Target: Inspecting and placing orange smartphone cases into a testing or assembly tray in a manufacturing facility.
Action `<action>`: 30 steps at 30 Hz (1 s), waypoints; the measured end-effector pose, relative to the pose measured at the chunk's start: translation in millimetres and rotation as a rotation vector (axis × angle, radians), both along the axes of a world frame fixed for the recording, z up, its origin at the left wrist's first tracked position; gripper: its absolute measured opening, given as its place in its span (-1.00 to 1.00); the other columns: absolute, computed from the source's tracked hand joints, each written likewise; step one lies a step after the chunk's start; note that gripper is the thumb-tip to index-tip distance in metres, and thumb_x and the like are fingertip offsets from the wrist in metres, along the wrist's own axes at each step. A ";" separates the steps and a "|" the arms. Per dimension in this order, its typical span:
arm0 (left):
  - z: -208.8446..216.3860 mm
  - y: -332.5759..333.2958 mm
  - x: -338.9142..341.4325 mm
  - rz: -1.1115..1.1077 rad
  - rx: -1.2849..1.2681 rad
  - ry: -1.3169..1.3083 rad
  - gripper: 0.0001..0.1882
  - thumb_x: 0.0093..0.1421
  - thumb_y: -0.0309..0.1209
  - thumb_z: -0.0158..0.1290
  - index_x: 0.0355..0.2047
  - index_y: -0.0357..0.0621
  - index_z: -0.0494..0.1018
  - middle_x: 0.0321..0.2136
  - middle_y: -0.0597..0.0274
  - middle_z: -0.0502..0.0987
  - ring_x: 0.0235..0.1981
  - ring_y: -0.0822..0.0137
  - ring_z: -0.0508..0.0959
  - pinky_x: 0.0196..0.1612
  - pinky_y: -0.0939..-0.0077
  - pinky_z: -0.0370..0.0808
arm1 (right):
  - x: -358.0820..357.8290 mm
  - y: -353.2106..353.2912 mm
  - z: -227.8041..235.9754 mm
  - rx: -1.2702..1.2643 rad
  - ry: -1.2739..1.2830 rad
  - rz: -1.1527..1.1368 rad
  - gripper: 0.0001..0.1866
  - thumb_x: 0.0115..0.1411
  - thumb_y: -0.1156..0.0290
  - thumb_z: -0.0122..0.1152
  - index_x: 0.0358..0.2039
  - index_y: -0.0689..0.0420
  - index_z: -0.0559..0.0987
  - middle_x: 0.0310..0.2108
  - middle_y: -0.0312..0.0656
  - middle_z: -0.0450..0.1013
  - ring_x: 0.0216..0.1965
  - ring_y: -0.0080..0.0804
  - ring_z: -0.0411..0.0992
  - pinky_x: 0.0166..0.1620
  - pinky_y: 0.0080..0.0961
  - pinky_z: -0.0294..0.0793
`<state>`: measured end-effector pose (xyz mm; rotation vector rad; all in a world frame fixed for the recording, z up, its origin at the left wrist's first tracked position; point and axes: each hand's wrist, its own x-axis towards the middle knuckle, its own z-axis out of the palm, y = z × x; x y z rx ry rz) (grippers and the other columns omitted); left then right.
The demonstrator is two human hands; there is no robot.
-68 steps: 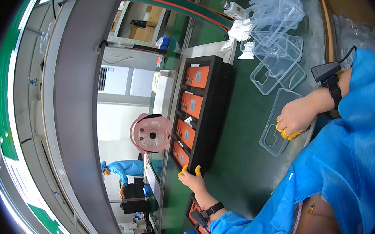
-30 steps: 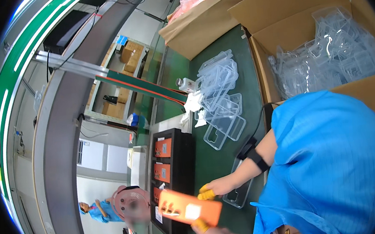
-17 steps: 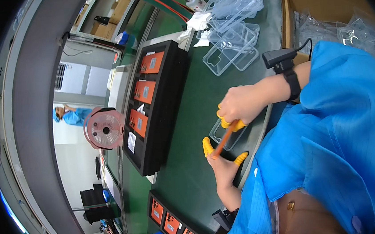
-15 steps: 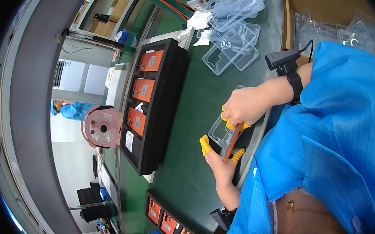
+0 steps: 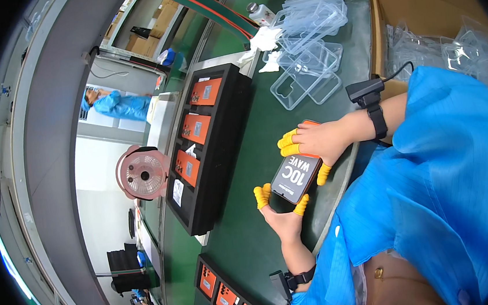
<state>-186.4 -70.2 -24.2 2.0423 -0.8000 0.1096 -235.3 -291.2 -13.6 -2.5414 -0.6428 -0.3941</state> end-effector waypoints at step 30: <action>14.4 -6.3 -27.8 0.256 -0.280 0.204 -0.71 0.01 -0.44 0.01 -0.33 -0.41 0.24 -0.44 0.13 0.42 -0.45 0.44 0.38 -0.40 0.65 0.33 | 21.2 -0.8 25.7 0.073 0.252 -0.082 -0.48 -0.12 -0.05 0.07 -0.28 0.10 0.42 -0.50 -0.09 0.42 -0.43 -0.14 0.38 -0.37 -0.33 0.35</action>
